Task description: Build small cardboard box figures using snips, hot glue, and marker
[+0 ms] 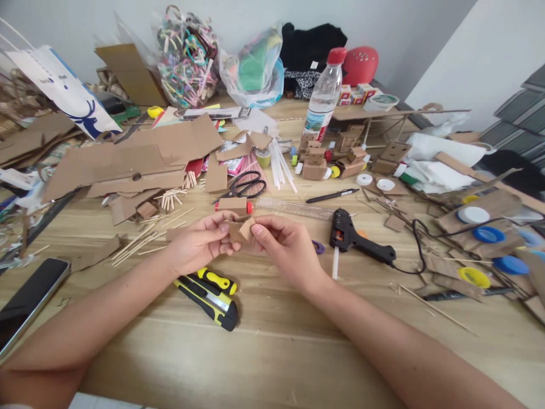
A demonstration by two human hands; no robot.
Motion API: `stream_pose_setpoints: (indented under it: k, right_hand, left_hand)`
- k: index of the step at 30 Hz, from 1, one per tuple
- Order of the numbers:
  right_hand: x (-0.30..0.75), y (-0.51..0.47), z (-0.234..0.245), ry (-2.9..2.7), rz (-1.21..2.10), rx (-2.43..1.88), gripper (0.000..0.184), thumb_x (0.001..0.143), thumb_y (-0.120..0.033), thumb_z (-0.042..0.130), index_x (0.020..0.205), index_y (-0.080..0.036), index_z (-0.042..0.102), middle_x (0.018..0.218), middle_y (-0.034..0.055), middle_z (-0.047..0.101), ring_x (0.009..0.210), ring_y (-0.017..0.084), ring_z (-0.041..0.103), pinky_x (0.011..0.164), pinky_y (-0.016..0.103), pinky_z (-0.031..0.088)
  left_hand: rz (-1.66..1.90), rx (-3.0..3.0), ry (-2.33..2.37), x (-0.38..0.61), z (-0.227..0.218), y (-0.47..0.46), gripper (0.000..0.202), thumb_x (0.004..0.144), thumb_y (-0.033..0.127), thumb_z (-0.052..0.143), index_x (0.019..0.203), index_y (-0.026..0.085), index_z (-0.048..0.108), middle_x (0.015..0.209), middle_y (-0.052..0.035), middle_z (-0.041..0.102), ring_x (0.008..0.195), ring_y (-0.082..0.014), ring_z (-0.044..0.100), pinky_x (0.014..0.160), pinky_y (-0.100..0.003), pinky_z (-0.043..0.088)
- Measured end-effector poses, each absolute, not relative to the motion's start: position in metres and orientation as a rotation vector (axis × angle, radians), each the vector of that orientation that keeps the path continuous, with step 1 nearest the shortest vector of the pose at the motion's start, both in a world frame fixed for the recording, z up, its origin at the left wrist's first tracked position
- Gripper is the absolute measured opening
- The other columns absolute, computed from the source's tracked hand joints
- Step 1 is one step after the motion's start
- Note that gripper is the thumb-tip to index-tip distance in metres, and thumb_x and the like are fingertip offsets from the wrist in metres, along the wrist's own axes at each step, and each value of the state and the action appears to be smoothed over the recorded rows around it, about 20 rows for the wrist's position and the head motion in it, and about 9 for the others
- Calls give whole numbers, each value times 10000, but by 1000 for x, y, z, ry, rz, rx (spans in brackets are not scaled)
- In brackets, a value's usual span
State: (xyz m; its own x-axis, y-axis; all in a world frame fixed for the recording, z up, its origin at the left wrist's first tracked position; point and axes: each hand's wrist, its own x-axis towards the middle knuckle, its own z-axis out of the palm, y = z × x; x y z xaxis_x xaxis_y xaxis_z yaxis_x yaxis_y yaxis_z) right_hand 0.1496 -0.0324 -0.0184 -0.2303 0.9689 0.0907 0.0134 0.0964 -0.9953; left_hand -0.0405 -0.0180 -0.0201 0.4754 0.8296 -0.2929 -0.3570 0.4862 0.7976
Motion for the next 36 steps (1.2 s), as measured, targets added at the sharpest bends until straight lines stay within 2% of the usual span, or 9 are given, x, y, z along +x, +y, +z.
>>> stream_pose_setpoints:
  k: [3,6,8,11,15,18,22,27,36]
  right_hand:
    - [149,-33,-20,-1413,1285,-1052,342,787,-540,754,721,-215,668,591,-11,626,532,129,553,527,268,508]
    - [148,-34,-22,-1384,1268,-1050,355,788,-552,762,740,-210,678,662,17,700,566,139,614,551,273,540]
    - [147,-35,-25,-1371,1251,-1041,362,790,-562,766,764,-210,686,675,22,718,570,145,635,554,277,554]
    - [147,-37,-27,-1394,1218,-1026,370,796,-578,769,802,-213,706,661,18,723,568,159,657,562,296,575]
    - [147,-39,-25,-1422,1177,-993,381,817,-600,753,804,-220,723,672,20,741,583,167,679,584,305,595]
    - [147,-39,-24,-1463,1153,-968,395,838,-615,728,785,-223,734,686,24,754,610,171,691,607,302,602]
    - [147,-38,-25,-1501,1103,-964,417,850,-635,708,770,-229,755,721,35,766,684,191,714,659,315,608]
    - [146,-36,-27,-1536,1046,-918,424,853,-642,701,698,-252,760,822,57,796,864,239,749,789,361,613]
    - [152,-32,-28,-1474,1023,-975,359,839,-599,738,729,-258,764,850,50,788,839,230,732,788,374,600]
  left_hand:
    - [885,816,758,-39,-22,-20,326,676,317,922,894,185,719,736,1,706,664,-125,698,593,-197,539]
    - [967,966,791,-38,-26,-22,467,642,409,937,1001,185,739,885,-26,739,736,-139,692,666,-240,559]
    - [1016,1101,820,-38,-29,-23,525,635,414,938,1064,183,744,991,-53,756,838,-171,702,766,-284,575]
    - [1058,1317,916,-41,-32,-25,451,713,391,886,1089,178,756,1058,-84,760,965,-212,698,866,-326,573]
    - [1102,1561,979,-44,-35,-27,350,828,378,785,1117,182,757,1130,-104,741,900,-184,689,822,-310,588]
    - [1114,1718,985,-45,-36,-28,379,908,358,697,1249,193,703,1108,-86,743,845,-158,685,776,-280,590]
    - [1148,1979,1000,-46,-34,-30,444,960,281,629,1396,214,579,1118,-70,744,934,-163,698,795,-261,591]
    - [1163,2188,1018,-46,-29,-32,330,970,212,605,1298,216,570,1067,-56,744,929,-154,723,779,-243,598]
    - [1104,2158,1057,-49,-33,-28,271,994,254,568,1260,204,562,1132,-81,754,972,-182,745,801,-282,622]
